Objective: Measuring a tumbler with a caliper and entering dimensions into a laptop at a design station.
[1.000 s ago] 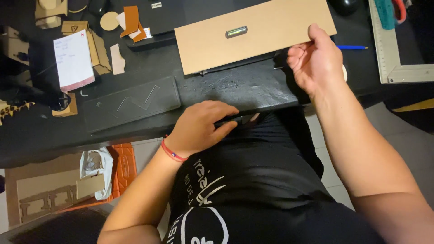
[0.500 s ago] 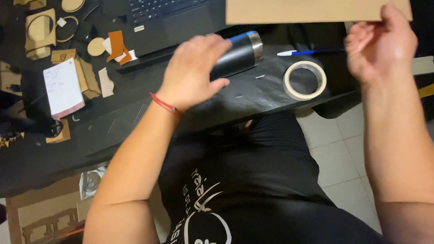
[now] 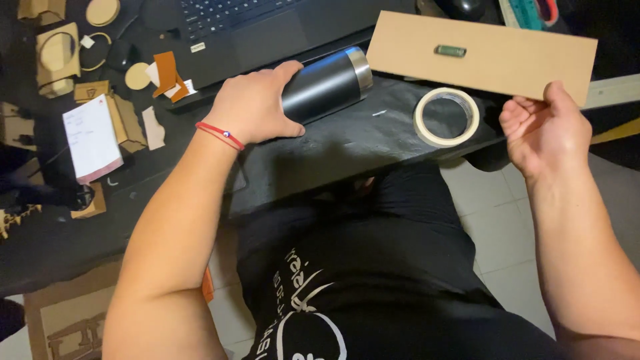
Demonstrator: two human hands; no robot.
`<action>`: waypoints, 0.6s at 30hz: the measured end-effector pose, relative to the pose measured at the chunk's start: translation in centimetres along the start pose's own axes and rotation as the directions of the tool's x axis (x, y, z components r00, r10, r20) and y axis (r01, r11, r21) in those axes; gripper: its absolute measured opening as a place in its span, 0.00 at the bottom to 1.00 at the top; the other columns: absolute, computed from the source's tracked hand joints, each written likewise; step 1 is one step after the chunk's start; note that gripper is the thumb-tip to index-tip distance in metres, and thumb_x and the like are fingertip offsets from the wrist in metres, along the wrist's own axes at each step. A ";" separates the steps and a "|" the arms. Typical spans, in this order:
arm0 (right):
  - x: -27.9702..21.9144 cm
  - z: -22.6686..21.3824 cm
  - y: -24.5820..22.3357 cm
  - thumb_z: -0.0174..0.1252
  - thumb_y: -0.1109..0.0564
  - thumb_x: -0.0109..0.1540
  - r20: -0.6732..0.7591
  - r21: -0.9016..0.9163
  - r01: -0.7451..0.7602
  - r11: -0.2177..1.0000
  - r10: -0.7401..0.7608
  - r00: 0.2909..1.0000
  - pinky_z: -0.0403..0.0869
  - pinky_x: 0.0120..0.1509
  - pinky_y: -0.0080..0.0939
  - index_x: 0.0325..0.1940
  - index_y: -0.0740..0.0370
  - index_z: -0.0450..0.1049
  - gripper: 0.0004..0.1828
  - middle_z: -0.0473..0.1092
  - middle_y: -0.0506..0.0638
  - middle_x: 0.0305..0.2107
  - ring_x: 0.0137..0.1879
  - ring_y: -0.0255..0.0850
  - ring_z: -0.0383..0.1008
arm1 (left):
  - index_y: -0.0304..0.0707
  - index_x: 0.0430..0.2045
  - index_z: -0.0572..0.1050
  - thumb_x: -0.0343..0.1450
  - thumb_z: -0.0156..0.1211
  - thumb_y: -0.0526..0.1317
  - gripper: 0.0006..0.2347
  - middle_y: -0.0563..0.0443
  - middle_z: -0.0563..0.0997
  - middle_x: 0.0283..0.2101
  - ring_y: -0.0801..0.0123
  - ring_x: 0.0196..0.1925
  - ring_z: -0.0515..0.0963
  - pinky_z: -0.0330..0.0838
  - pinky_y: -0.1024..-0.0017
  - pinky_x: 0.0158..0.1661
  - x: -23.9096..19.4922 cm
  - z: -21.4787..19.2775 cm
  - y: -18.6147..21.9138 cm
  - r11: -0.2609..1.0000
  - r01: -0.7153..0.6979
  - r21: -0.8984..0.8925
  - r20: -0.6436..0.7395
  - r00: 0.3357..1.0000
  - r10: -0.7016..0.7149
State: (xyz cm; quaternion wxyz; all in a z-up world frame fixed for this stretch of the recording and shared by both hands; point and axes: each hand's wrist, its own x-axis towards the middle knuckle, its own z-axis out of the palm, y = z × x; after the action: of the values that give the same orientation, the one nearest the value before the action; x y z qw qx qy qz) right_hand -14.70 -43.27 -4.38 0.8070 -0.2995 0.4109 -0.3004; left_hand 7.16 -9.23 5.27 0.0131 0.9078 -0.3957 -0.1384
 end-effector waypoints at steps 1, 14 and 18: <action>0.1 -0.3 0.2 0.50 0.50 0.68 0.005 0.001 -0.004 1.000 0.004 1.000 0.83 0.38 0.34 0.38 0.66 0.68 0.15 0.68 0.55 0.27 0.32 0.42 0.77 | 0.51 0.64 0.61 0.56 0.68 0.52 0.39 0.48 0.79 0.46 0.48 0.44 0.77 0.72 0.51 0.37 -0.4 -0.5 -0.2 1.000 0.006 0.003 -0.001 1.000 -0.006; 0.2 -4.4 2.1 0.52 0.51 0.64 0.313 -0.213 -0.185 0.959 0.247 0.917 0.82 0.42 0.31 0.47 0.64 0.75 0.16 0.78 0.53 0.32 0.35 0.41 0.82 | 0.52 0.61 0.66 0.57 0.64 0.46 0.33 0.63 0.77 0.52 0.73 0.41 0.72 0.61 0.75 0.35 -6.5 -5.0 -0.9 0.838 0.229 -0.496 0.369 0.929 -0.036; 0.8 -5.9 2.2 0.52 0.47 0.66 0.334 -0.332 -0.204 0.921 0.317 0.888 0.80 0.39 0.33 0.45 0.64 0.78 0.19 0.78 0.52 0.32 0.35 0.43 0.81 | 0.43 0.58 0.70 0.59 0.61 0.43 0.28 0.61 0.78 0.50 0.77 0.50 0.74 0.63 0.80 0.53 -6.6 -2.5 -3.0 0.652 0.200 -0.732 0.376 0.916 0.140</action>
State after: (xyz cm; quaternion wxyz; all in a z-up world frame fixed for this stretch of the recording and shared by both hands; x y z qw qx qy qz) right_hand -18.74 -43.84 -9.27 0.8522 -0.4077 0.3222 -0.0610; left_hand 5.70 -2.58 8.87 0.3070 0.7769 -0.2800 -0.4730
